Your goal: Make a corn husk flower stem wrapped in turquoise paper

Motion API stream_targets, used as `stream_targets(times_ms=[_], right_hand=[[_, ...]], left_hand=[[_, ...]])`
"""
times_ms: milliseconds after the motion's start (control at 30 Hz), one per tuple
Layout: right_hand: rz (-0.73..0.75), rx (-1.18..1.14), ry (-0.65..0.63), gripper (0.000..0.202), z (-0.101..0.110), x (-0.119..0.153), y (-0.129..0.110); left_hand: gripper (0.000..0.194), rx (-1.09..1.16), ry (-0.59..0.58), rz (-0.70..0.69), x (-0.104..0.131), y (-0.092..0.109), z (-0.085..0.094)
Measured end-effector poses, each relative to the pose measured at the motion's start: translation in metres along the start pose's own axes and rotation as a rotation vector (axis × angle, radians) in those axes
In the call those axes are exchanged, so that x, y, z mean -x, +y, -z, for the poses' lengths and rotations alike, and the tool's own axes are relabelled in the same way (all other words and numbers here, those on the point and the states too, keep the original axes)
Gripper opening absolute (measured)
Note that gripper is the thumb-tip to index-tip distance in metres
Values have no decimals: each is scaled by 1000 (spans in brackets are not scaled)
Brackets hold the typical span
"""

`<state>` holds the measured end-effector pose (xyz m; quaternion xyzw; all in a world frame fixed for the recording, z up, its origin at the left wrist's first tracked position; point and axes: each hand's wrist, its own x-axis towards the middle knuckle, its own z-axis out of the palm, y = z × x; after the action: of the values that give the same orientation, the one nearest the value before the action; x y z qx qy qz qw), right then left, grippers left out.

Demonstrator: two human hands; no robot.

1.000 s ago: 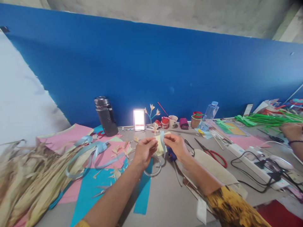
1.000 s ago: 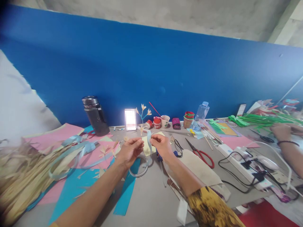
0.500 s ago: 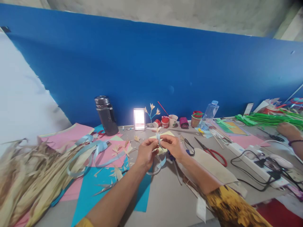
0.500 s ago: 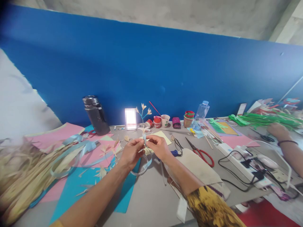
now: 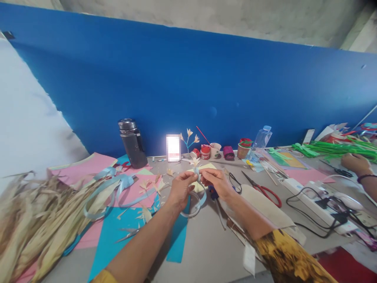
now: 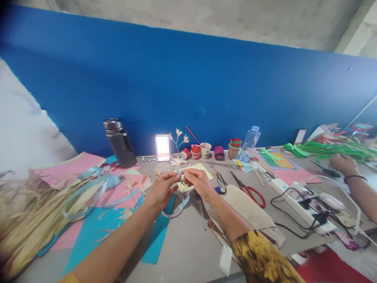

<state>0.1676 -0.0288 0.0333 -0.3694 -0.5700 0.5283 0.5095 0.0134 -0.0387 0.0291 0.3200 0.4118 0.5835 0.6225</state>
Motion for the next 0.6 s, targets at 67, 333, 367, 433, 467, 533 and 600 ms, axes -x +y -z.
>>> stream_targets(times_ms=[67,333,367,433,467,533,600], right_hand=[[-9,-20,24,36,3,-2,2],[-17,-23,21,28,8,-5,8],[-19,-32,17,28,7,-5,8],[-15,-37,10,28,8,-4,7],[-13,-35,6,27,8,-4,7],[-9,-39,-3,27,8,-4,7],[-11,-47,2,26,8,-4,7]], left_hand=[[36,-3,-42,-18,-1,0,0],[40,19,-194,92,7,2,-5],[40,13,-197,101,8,3,-6],[40,0,-188,100,9,4,-6],[40,-10,-180,95,9,4,-6],[38,-35,-160,81,9,3,-6],[36,-60,-142,67,9,3,-6]])
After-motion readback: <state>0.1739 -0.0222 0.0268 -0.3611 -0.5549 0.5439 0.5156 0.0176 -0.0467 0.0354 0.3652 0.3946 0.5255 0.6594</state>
